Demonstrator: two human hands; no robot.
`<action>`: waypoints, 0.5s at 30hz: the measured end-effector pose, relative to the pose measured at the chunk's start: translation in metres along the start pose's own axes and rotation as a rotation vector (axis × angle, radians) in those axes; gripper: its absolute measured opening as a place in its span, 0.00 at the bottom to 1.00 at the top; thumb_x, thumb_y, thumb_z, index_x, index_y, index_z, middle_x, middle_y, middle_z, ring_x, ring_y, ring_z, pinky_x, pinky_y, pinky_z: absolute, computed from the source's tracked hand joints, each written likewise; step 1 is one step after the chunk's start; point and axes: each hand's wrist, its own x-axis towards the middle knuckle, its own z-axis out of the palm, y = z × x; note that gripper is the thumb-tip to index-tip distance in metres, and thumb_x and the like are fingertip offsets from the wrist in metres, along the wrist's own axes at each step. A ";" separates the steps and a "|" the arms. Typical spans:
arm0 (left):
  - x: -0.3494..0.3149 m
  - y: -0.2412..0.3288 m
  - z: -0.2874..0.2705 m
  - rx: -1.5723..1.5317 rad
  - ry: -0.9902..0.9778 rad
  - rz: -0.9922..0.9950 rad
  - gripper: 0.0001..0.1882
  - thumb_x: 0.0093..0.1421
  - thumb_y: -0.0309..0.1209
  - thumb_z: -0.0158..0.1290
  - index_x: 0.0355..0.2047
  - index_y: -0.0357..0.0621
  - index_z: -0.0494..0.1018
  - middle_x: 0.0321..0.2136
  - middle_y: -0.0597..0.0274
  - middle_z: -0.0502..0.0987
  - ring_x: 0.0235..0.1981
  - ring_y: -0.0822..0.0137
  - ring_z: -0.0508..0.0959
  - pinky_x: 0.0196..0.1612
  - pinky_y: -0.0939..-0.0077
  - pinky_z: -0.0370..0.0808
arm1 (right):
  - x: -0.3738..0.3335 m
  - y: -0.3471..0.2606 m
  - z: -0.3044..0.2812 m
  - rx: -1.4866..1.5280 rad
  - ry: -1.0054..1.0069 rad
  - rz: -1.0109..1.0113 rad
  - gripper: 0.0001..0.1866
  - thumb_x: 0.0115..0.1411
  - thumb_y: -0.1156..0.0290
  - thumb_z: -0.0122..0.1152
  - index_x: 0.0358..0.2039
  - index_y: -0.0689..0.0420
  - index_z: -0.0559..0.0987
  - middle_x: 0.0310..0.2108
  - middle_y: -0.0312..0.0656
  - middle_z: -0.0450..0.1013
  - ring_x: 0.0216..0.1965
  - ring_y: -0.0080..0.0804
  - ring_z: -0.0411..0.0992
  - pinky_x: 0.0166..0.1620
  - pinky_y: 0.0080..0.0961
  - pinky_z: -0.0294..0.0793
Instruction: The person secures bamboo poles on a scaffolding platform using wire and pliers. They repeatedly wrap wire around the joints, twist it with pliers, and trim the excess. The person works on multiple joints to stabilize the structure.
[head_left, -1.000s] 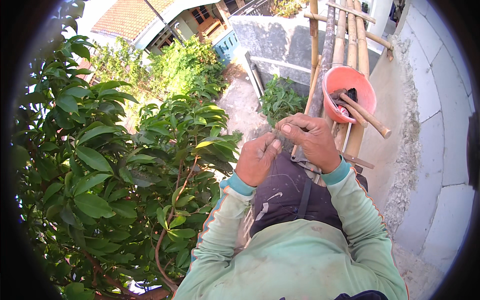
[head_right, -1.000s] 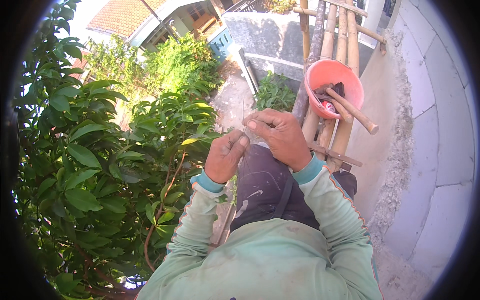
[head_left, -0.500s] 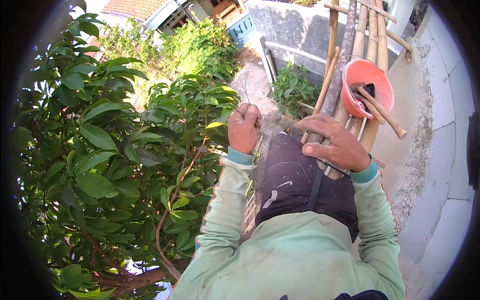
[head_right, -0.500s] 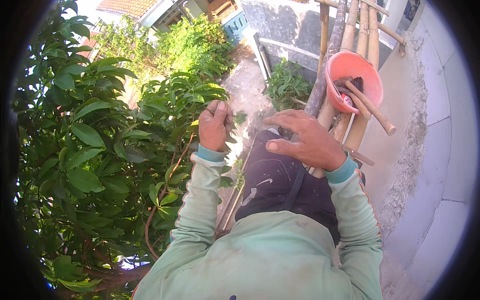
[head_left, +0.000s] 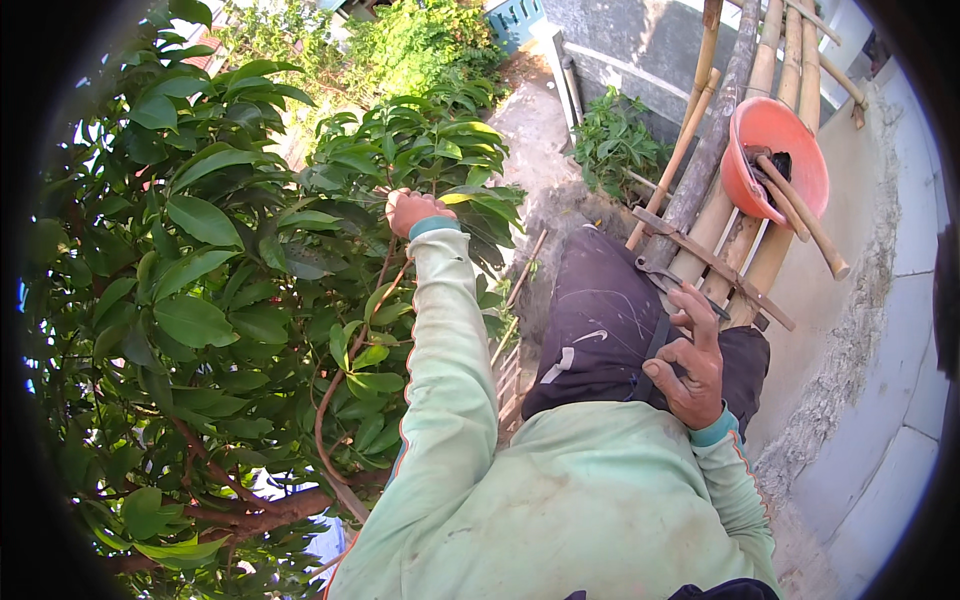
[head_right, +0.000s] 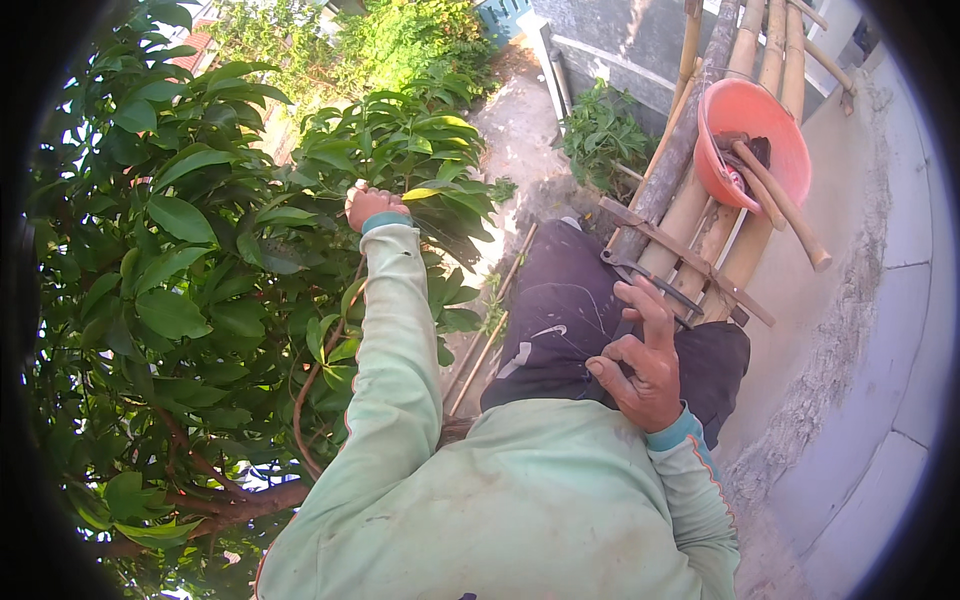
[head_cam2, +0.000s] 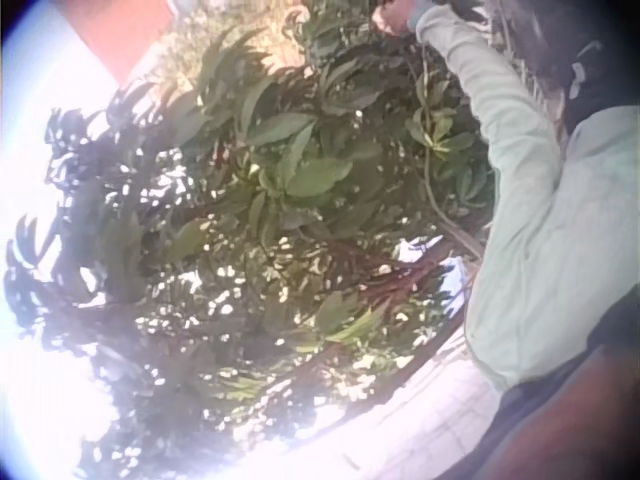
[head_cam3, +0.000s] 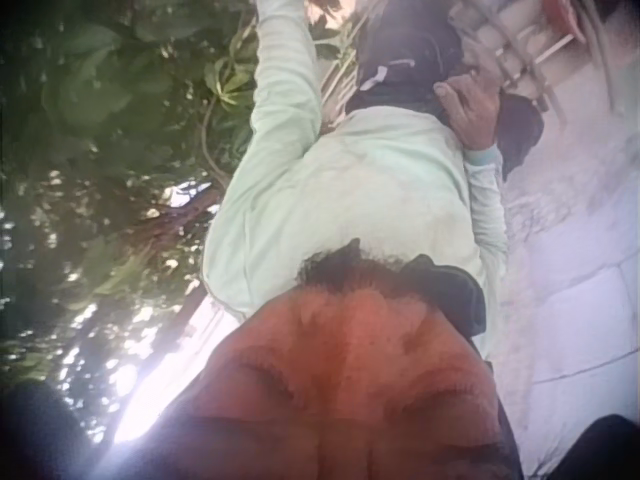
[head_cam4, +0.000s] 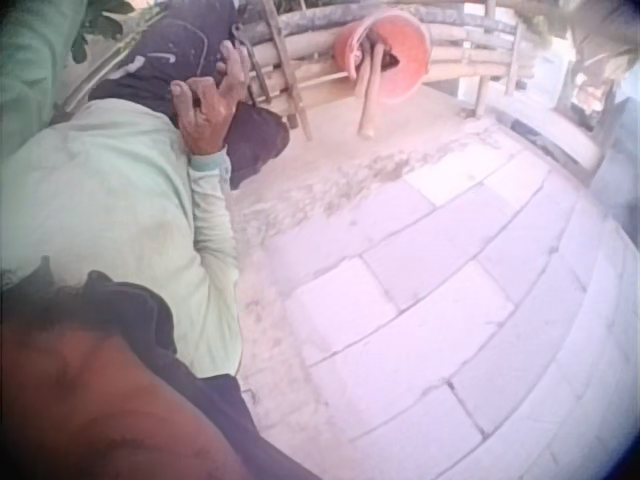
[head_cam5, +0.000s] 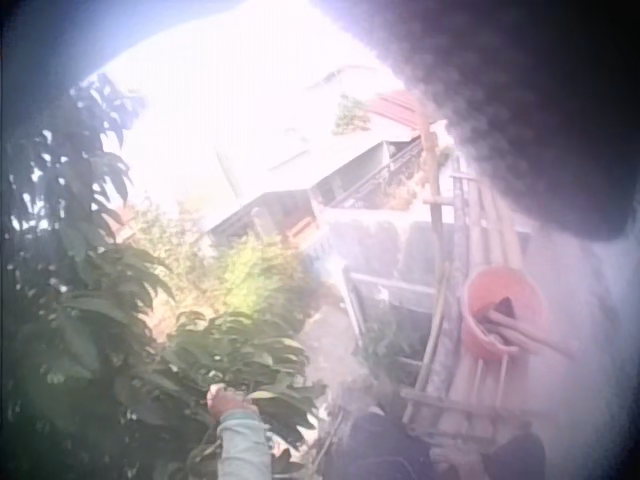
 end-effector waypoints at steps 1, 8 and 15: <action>0.008 0.000 -0.002 -0.038 -0.011 -0.047 0.14 0.66 0.47 0.43 0.37 0.52 0.69 0.22 0.67 0.70 0.18 0.64 0.69 0.17 0.63 0.65 | -0.008 0.010 0.002 0.039 -0.015 0.093 0.13 0.56 0.70 0.71 0.24 0.61 0.76 0.39 0.47 0.79 0.45 0.42 0.78 0.50 0.34 0.75; 0.034 0.014 -0.021 -0.064 -0.123 -0.045 0.14 0.66 0.46 0.41 0.40 0.52 0.68 0.24 0.66 0.70 0.19 0.64 0.68 0.19 0.61 0.64 | -0.015 0.014 0.000 0.015 -0.080 0.227 0.04 0.56 0.77 0.66 0.30 0.59 0.78 0.31 0.43 0.80 0.32 0.39 0.77 0.37 0.32 0.75; 0.024 0.055 -0.018 0.018 -0.081 -0.139 0.15 0.63 0.48 0.44 0.34 0.51 0.70 0.21 0.65 0.70 0.15 0.63 0.65 0.16 0.63 0.61 | -0.012 0.027 0.004 -0.081 -0.254 0.110 0.11 0.62 0.79 0.59 0.45 0.59 0.81 0.29 0.42 0.79 0.30 0.34 0.77 0.37 0.30 0.75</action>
